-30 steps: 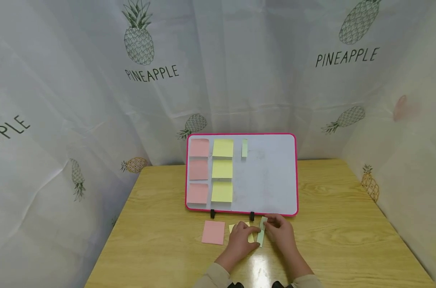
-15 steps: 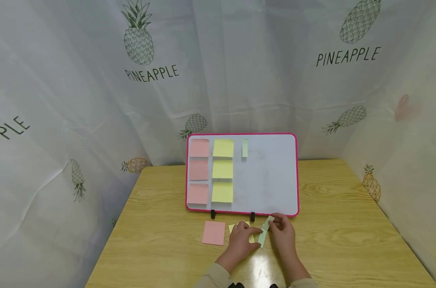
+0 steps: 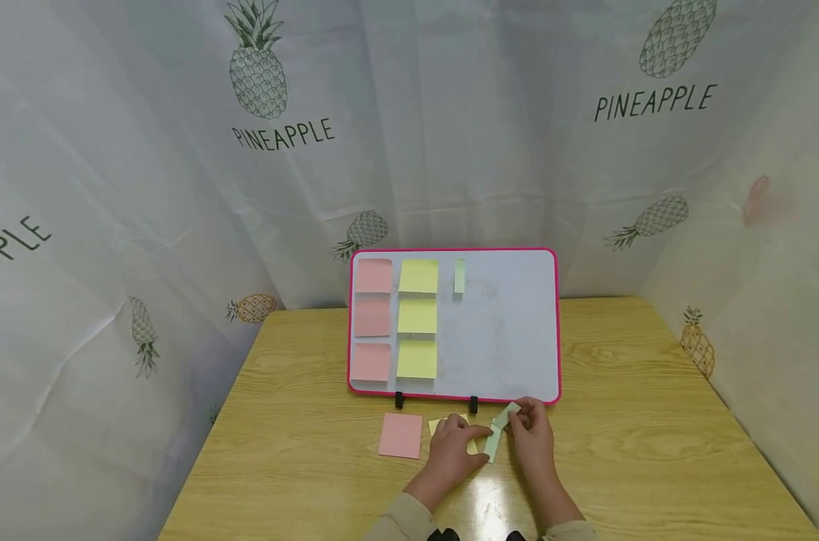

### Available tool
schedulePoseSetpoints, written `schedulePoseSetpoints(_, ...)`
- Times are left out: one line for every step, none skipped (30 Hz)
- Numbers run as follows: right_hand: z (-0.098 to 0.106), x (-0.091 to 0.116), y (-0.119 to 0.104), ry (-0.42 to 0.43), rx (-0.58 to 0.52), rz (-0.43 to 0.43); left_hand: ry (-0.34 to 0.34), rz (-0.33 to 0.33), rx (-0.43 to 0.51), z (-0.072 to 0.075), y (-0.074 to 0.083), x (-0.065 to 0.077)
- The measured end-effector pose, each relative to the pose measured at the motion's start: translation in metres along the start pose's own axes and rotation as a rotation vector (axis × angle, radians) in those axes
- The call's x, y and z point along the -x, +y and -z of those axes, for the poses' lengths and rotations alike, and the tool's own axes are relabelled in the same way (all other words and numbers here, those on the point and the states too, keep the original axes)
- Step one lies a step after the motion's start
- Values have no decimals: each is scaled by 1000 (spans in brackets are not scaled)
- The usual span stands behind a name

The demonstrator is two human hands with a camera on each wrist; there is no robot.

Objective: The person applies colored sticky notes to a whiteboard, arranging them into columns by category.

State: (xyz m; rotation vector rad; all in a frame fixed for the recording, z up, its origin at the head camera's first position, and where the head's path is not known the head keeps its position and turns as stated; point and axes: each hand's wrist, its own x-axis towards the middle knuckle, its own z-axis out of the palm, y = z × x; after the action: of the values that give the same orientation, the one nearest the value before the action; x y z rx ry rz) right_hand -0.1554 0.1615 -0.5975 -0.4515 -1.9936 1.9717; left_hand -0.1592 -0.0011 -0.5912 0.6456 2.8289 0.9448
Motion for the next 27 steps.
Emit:
schedulePoseSetpoints(-1,-1,2,3,-9,-1,-3,3,-2,0,0,0)
schedulePoseSetpoints(-1,-1,3,5,-12,5,-2,3,-5,0,-1,0)
schedulePoseSetpoints(-2,-2,4,8,-21,10,-2,5,-7,-1,-1,-1)
schedulePoseSetpoints(-2,-2,5,10,-30,14,1,2,-6,-1,-2,-1)
schedulePoseSetpoints(-2,-3,6,10,-38,16,1,6,-7,-2,-2,-1)
schedulePoseSetpoints(-3,-3,6,13,-45,17,0,7,-7,-3,-3,-1)
schedulePoseSetpoints(-3,-4,6,18,-57,17,-2,11,-9,-3,-3,-1)
schedulePoseSetpoints(-3,-4,6,21,-68,17,-2,10,-7,-3,-3,-1)
schedulePoseSetpoints(-3,-5,6,27,-82,11,-1,9,-6,-4,-3,-1)
schedulePoseSetpoints(-3,-5,6,31,-89,10,1,3,-6,-3,-3,-1)
schedulePoseSetpoints(-3,-5,5,36,-99,6,-2,7,-5,-4,-3,-1)
schedulePoseSetpoints(-2,-5,5,43,-108,3,-3,6,-4,-3,-3,-1)
schedulePoseSetpoints(-3,-5,5,47,-115,0,-3,7,-6,-3,-2,-1)
schedulePoseSetpoints(-3,-5,5,50,-118,-2,-3,7,-6,-3,-2,-1)
schedulePoseSetpoints(-3,-5,5,54,-120,-3,-1,7,-7,-3,-2,-1)
schedulePoseSetpoints(-3,-5,4,57,-120,-6,2,4,-8,-3,-2,-1)
schedulePoseSetpoints(-3,-5,4,61,-123,-11,0,8,-8,-3,-2,-2)
schedulePoseSetpoints(-2,-5,4,63,-126,-13,1,7,-10,-3,-2,-2)
schedulePoseSetpoints(-2,-5,3,63,-131,-18,2,8,-10,-3,-2,-2)
schedulePoseSetpoints(-2,-4,2,62,-136,-21,3,8,-9,-4,-2,-2)
schedulePoseSetpoints(-2,-4,1,63,-144,-22,3,10,-10,-3,-2,-2)
schedulePoseSetpoints(-1,-3,-2,61,-148,-21,3,8,-9,-3,-1,-2)
schedulePoseSetpoints(-1,-3,-5,61,-148,-18,1,12,-9,-3,-1,-2)
schedulePoseSetpoints(-1,-2,-9,59,-141,-11,1,11,-9,-3,-1,-2)
schedulePoseSetpoints(-1,-1,-12,59,-128,-3,0,12,-9,-2,-1,-1)
schedulePoseSetpoints(-1,0,-16,57,-114,9,1,9,-10,-2,-1,-1)
schedulePoseSetpoints(-1,-1,-17,57,-105,18,1,6,-10,-1,-1,-1)
